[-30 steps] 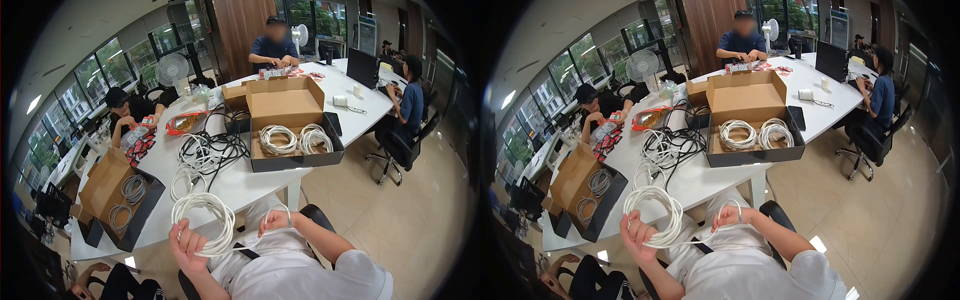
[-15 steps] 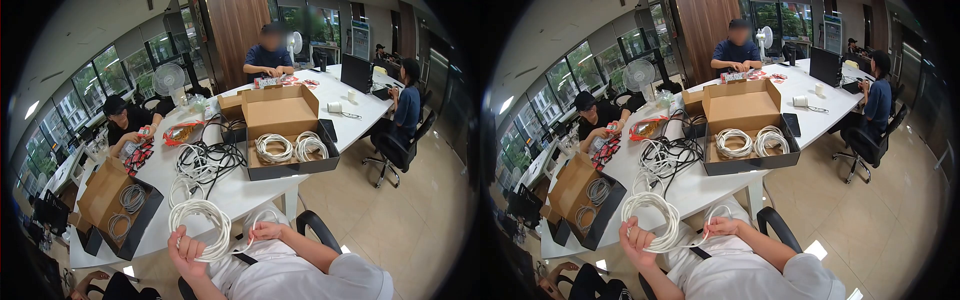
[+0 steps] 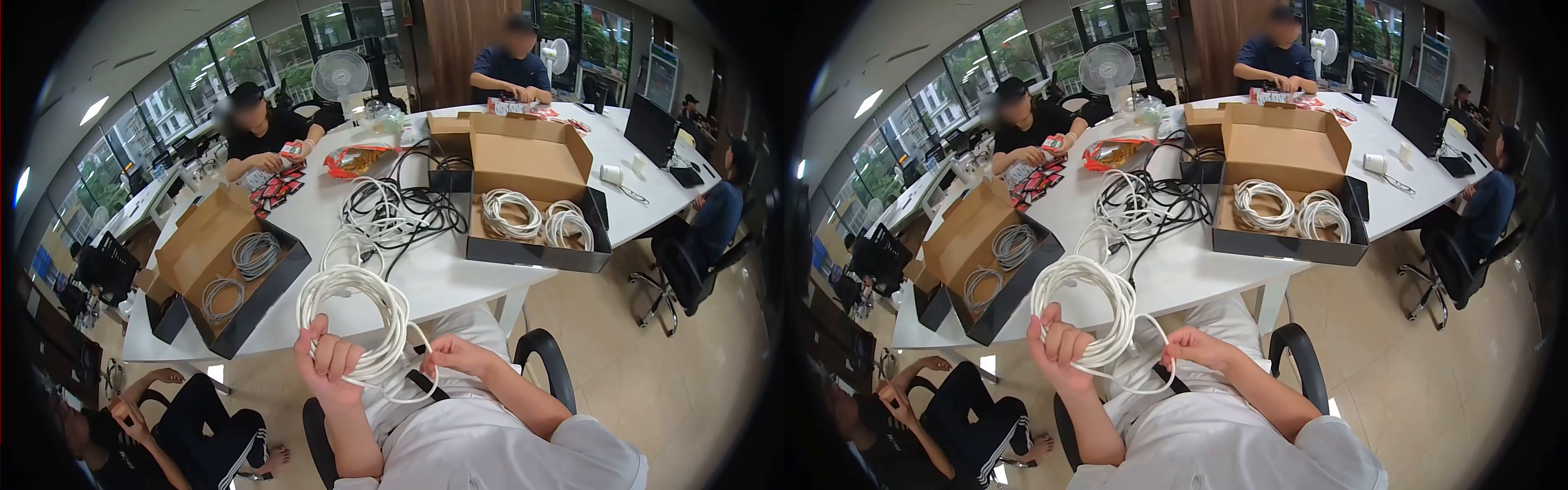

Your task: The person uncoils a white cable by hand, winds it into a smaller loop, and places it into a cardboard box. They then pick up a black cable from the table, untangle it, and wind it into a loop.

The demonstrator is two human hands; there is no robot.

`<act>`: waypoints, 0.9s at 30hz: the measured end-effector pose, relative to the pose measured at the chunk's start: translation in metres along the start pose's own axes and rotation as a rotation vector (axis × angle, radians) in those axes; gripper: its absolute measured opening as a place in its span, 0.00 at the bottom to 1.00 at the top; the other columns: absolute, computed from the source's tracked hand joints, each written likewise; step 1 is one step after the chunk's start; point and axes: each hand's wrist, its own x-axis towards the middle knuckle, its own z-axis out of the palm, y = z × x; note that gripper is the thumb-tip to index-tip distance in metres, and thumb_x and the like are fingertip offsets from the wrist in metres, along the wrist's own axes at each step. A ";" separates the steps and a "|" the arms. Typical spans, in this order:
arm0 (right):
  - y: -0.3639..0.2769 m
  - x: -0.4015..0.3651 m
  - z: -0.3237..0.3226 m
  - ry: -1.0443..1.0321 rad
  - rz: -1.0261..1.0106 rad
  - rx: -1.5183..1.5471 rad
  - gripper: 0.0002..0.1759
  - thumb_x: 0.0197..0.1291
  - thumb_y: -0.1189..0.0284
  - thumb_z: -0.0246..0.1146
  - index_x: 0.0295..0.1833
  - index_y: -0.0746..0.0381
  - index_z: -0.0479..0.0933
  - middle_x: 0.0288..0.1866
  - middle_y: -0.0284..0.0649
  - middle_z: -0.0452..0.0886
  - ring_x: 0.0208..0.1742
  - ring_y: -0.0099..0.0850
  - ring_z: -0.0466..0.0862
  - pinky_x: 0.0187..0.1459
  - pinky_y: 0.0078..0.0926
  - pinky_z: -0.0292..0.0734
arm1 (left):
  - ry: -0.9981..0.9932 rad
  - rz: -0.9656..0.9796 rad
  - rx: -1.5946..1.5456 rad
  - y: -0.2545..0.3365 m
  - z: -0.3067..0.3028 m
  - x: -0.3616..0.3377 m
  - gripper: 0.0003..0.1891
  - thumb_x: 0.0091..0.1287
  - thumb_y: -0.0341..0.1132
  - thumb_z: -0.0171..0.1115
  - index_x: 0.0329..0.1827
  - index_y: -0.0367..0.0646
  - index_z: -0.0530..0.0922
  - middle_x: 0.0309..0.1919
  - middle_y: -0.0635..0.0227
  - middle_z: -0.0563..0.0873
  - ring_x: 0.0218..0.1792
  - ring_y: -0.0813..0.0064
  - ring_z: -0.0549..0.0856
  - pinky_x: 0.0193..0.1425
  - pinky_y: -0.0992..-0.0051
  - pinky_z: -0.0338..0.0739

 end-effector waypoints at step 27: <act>-0.061 -0.008 0.054 0.098 -0.078 -0.579 0.13 0.72 0.70 0.51 0.41 0.68 0.74 0.31 0.35 0.77 0.35 0.23 0.75 0.40 0.23 0.74 | 0.199 -0.183 0.254 -0.029 -0.006 0.003 0.10 0.74 0.40 0.45 0.35 0.48 0.70 0.08 0.84 0.56 0.09 0.87 0.54 0.18 0.79 0.51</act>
